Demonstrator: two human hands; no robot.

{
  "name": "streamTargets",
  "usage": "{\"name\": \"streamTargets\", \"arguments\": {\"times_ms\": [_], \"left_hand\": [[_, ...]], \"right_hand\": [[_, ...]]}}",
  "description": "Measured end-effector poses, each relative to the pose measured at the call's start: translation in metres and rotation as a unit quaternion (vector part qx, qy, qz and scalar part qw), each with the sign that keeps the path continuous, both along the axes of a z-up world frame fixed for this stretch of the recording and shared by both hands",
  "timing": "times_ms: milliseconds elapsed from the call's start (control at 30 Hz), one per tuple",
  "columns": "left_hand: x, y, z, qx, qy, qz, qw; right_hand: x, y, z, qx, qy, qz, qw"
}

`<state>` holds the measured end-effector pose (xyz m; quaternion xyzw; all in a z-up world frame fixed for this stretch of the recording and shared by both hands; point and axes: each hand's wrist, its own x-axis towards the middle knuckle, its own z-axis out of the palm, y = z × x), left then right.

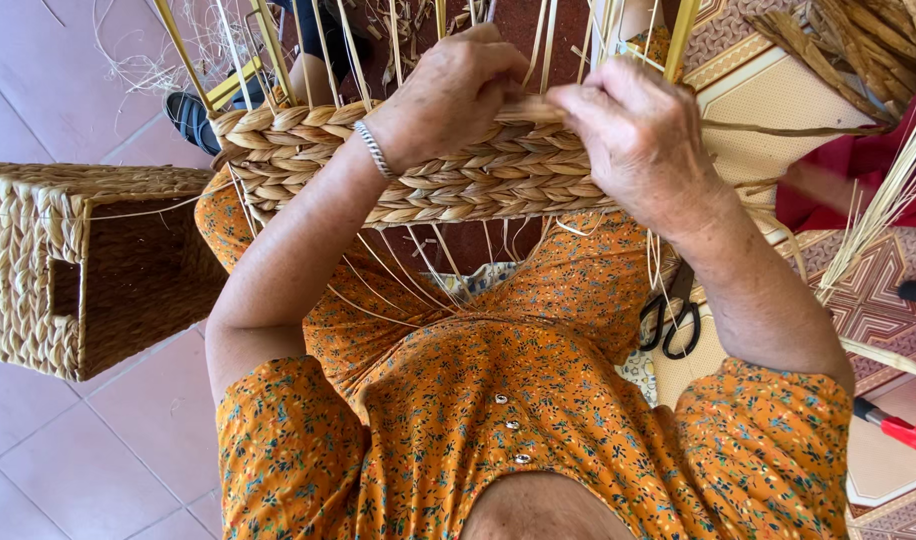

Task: The person weaves a basket by hand, interlacing dried plant strips through a vertical frame. They repeatedly pull and tighten the strips to form a tight woven pattern on the basket's side.

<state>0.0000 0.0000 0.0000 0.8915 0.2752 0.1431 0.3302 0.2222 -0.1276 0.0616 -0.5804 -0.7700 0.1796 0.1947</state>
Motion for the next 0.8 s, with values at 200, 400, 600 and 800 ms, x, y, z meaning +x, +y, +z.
{"name": "streamTargets", "arguments": {"times_ms": [200, 400, 600, 800], "left_hand": [[-0.022, -0.005, 0.04, -0.072, -0.064, -0.075, 0.993], [-0.001, -0.022, 0.041, -0.011, -0.023, 0.013, 1.0], [0.004, -0.043, 0.022, 0.104, -0.095, 0.069, 0.988], [-0.008, -0.049, 0.013, 0.175, -0.114, 0.051, 0.977]], "right_hand": [[-0.013, 0.035, 0.034, 0.335, -0.184, 0.152, 0.911], [-0.015, 0.048, 0.055, 0.199, -0.317, 0.16, 0.914], [0.003, 0.073, 0.056, -0.104, -0.174, 0.093, 0.975], [-0.008, 0.052, 0.052, 0.228, -0.293, 0.156, 0.915]]}}
